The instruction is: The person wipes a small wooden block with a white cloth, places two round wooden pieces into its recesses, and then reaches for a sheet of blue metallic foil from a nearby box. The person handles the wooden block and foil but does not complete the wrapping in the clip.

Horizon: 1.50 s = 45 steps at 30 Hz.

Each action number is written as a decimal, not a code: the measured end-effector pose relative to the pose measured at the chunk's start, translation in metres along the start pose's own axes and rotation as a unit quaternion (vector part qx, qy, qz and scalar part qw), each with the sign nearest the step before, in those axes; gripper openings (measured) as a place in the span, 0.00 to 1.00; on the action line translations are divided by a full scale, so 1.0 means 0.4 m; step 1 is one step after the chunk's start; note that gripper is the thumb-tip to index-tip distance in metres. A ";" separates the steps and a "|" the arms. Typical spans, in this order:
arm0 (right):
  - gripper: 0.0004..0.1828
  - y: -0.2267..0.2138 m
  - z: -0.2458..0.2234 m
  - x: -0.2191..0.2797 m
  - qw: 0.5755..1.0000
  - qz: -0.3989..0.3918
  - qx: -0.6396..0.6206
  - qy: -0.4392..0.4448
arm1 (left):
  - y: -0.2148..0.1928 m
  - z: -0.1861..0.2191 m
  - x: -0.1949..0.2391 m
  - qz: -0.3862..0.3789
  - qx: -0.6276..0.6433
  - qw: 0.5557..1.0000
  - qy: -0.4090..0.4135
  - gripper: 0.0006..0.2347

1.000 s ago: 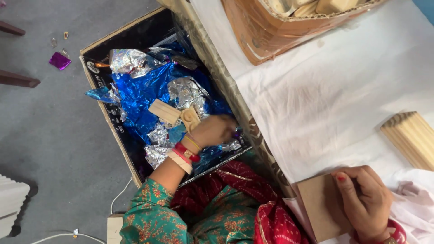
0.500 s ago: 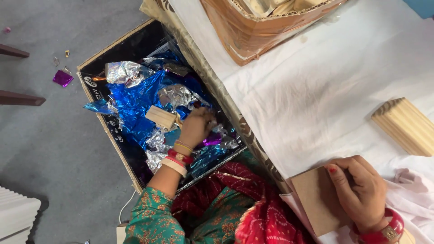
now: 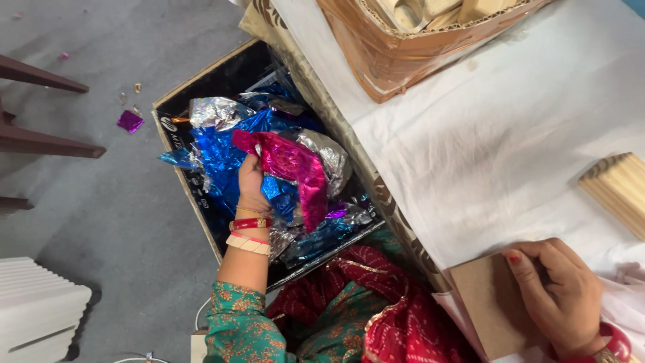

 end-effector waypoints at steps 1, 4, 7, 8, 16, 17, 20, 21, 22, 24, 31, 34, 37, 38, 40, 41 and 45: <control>0.08 0.002 0.005 0.001 1.000 -0.001 0.009 0.012 | -0.002 0.001 0.002 0.000 0.018 1.000 -0.017 0.17; 0.08 0.003 0.011 0.005 1.000 -0.002 0.016 0.020 | 0.031 -0.001 0.022 -0.007 -0.004 0.999 -0.045 0.17; 0.08 0.002 0.009 0.006 1.000 0.000 0.013 0.013 | 0.032 -0.006 0.034 -0.008 -0.080 0.996 -0.033 0.18; 0.08 0.002 0.008 0.005 1.000 0.002 0.013 0.012 | 0.025 -0.002 0.034 -0.002 -0.117 0.993 -0.009 0.20; 0.08 0.005 0.012 0.008 1.000 -0.005 0.023 0.008 | -0.018 -0.071 0.048 -0.024 -0.127 0.987 -0.091 0.18; 0.08 0.005 0.008 0.007 1.000 -0.006 0.017 0.001 | -0.010 -0.075 0.059 -0.027 -0.128 0.986 -0.101 0.18; 0.08 0.005 0.004 0.006 1.000 -0.003 0.025 0.001 | 0.037 -0.074 0.097 -0.036 -0.133 0.982 -0.129 0.18; 0.08 0.009 0.007 0.008 1.000 -0.003 0.025 -0.001 | 0.067 -0.073 0.116 -0.039 -0.134 0.980 -0.138 0.18; 0.08 0.011 0.015 0.015 0.999 -0.007 0.030 0.013 | 0.099 -0.077 0.132 -0.045 -0.135 0.978 -0.151 0.18; 0.08 0.012 0.020 0.027 0.999 -0.009 0.038 0.028 | 0.178 -0.085 0.175 -0.058 -0.137 0.973 -0.176 0.19; 0.26 -0.033 -0.254 0.008 0.973 0.087 0.105 -0.187 | 0.621 -0.068 0.417 -0.111 -0.152 0.946 -0.263 0.21; 0.38 -0.042 -0.331 -0.018 0.974 0.075 0.008 -0.212 | 0.701 -0.087 0.461 -0.125 -0.138 0.942 -0.278 0.20; 0.39 -0.029 -0.281 0.002 0.980 0.057 -0.075 -0.173 | 0.703 -0.091 0.418 -0.101 -0.063 0.964 -0.238 0.18; 0.36 -0.013 -0.242 0.015 0.982 0.037 -0.126 -0.137 | 0.696 -0.095 0.407 -0.090 -0.038 0.970 -0.222 0.18; 0.27 -0.002 -0.144 0.038 0.985 0.045 -0.152 -0.066 | 0.671 -0.107 0.376 -0.067 0.011 0.980 -0.186 0.17; 0.18 0.011 -0.087 0.051 0.982 0.042 -0.183 -0.002 | 0.655 -0.111 0.364 -0.054 0.035 0.984 -0.167 0.17; 0.09 -0.012 0.016 0.042 0.931 0.100 -0.341 0.076 | 0.579 -0.109 0.286 -0.010 0.130 0.988 -0.078 0.16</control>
Point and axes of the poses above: each hand's wrist, its own x-axis away from the middle knuckle, its own y-axis out of the palm, z = x × y, the point moved 7 cm from there along -x, towards the middle knuckle, and after that the axes turned 8 degrees about -y, right-handed, at the moved point
